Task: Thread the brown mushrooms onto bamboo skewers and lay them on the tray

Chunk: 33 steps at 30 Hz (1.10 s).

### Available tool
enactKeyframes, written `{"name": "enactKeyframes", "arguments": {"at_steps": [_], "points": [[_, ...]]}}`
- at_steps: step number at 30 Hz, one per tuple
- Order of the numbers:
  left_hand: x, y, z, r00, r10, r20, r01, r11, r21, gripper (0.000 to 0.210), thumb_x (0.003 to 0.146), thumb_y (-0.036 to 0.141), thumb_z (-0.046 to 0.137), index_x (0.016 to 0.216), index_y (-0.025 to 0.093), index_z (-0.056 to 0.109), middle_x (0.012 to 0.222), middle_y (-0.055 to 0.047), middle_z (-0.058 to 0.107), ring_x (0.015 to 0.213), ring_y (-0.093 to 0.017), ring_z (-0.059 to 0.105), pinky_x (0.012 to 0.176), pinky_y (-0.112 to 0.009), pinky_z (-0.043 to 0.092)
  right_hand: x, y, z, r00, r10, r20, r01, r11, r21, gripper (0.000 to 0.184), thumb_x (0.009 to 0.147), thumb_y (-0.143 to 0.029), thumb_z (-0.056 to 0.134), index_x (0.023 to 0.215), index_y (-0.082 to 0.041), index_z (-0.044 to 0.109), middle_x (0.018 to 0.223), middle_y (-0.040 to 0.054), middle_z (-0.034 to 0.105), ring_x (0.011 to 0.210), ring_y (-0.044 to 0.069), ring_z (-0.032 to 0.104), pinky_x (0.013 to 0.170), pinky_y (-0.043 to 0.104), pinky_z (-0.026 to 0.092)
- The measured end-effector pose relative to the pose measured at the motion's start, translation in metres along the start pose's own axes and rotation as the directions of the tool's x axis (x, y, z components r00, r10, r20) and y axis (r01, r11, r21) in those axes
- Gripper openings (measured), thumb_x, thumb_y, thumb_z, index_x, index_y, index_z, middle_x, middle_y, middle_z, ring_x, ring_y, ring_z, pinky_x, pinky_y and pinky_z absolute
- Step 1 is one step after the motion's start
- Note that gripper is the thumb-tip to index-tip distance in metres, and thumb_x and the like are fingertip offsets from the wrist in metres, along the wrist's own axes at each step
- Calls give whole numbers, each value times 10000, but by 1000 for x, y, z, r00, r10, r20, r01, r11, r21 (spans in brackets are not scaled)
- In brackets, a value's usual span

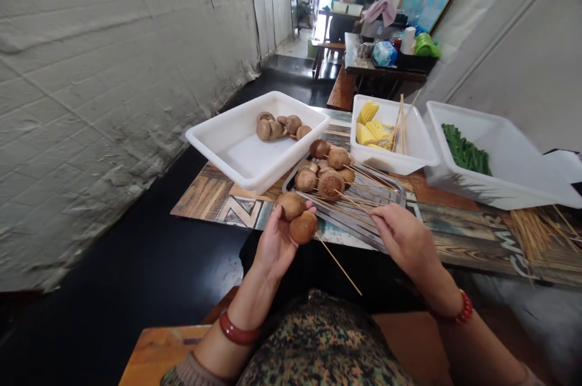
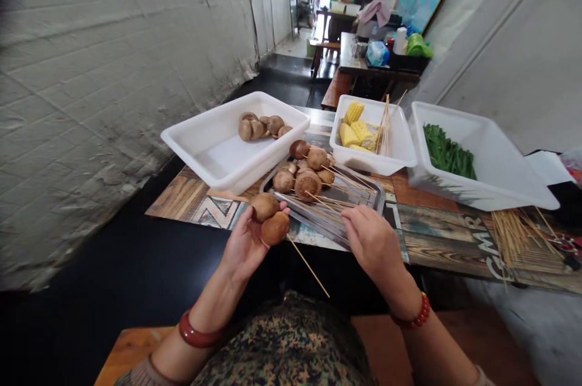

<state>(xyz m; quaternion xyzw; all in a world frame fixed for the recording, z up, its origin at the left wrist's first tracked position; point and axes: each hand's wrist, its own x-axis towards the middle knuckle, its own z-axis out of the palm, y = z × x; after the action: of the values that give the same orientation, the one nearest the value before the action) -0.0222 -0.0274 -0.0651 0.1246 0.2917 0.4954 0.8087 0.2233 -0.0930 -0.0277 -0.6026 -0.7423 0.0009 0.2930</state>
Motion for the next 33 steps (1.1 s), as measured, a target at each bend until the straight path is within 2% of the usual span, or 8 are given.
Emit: {"name": "enactKeyframes", "arguments": {"at_steps": [3, 7, 10, 14, 20, 27, 30, 33], "points": [[-1, -1, -1, 1000, 1, 12, -1, 1000, -3, 456, 982, 386, 426, 1313, 90, 534, 1211, -181, 684, 1097, -273, 670, 938, -384, 535, -2, -18, -11, 953, 245, -180, -177, 928, 329, 78, 935, -251, 581, 906, -214, 643, 792, 37, 666, 714, 189, 639, 645, 306, 513], [-1, -3, -2, 1000, -13, 17, 13, 1000, -16, 470, 960, 379, 468, 1322, 86, 529, 1218, -194, 676, 1110, -288, 662, 989, -410, 500, 3, -40, -13, 830, 553, -77, -246, 486, 838, 105, 886, -289, 667, 863, -218, 593, 724, -19, 599, 589, 128, 609, 509, 226, 506], [-1, -3, -2, 1000, -9, 14, 9, 1000, -15, 479, 948, 362, 482, 1336, 83, 516, 1226, -197, 671, 1122, -296, 654, 996, -422, 492, 6, -50, -2, 794, 608, 9, -230, 286, 930, 182, 870, -327, 694, 810, -213, 567, 755, -21, 587, 669, 135, 659, 571, 236, 558], [-2, -3, -2, 1000, -12, 14, 12, 1000, -13, 463, 935, 332, 487, 1319, 77, 525, 1231, -195, 670, 1141, -299, 643, 984, -419, 497, 2, -50, 15, 752, 658, 36, -221, 201, 954, 188, 870, -347, 709, 841, -210, 584, 779, -28, 596, 691, 127, 676, 610, 239, 577], [-2, -4, -2, 999, -20, 36, 21, 1000, -18, 408, 920, 279, 484, 1265, 78, 567, 1223, -178, 679, 1153, -294, 635, 964, -408, 510, -5, -42, 21, 741, 672, -3, -203, 229, 952, 146, 893, -331, 684, 885, -224, 585, 812, -32, 604, 713, 124, 682, 620, 239, 575], [-2, -4, 0, 999, -37, 26, 38, 999, -15, 416, 935, 281, 460, 1278, 74, 571, 1243, -170, 676, 1179, -288, 624, 1002, -406, 492, -13, -54, 18, 767, 573, -289, -128, 577, 807, 133, 921, -306, 621, 825, -228, 671, 793, 10, 648, 663, 161, 633, 626, 324, 531], [-2, -3, 1, 999, -33, 18, 33, 999, -10, 421, 944, 287, 462, 1294, 74, 560, 1244, -171, 675, 1162, -284, 636, 1003, -399, 491, -20, -60, 17, 807, 493, -326, -97, 655, 750, 163, 928, -249, 610, 788, -246, 694, 779, 8, 645, 669, 165, 610, 569, 302, 498], [-2, -1, 3, 1000, -29, 8, 29, 1000, -6, 442, 943, 286, 485, 1340, 97, 527, 1232, -161, 681, 1147, -277, 646, 999, -397, 494, -28, -63, 13, 892, 385, -235, -136, 726, 674, 160, 923, -168, 609, 883, -273, 723, 782, -7, 679, 678, 157, 636, 596, 287, 526]]}}
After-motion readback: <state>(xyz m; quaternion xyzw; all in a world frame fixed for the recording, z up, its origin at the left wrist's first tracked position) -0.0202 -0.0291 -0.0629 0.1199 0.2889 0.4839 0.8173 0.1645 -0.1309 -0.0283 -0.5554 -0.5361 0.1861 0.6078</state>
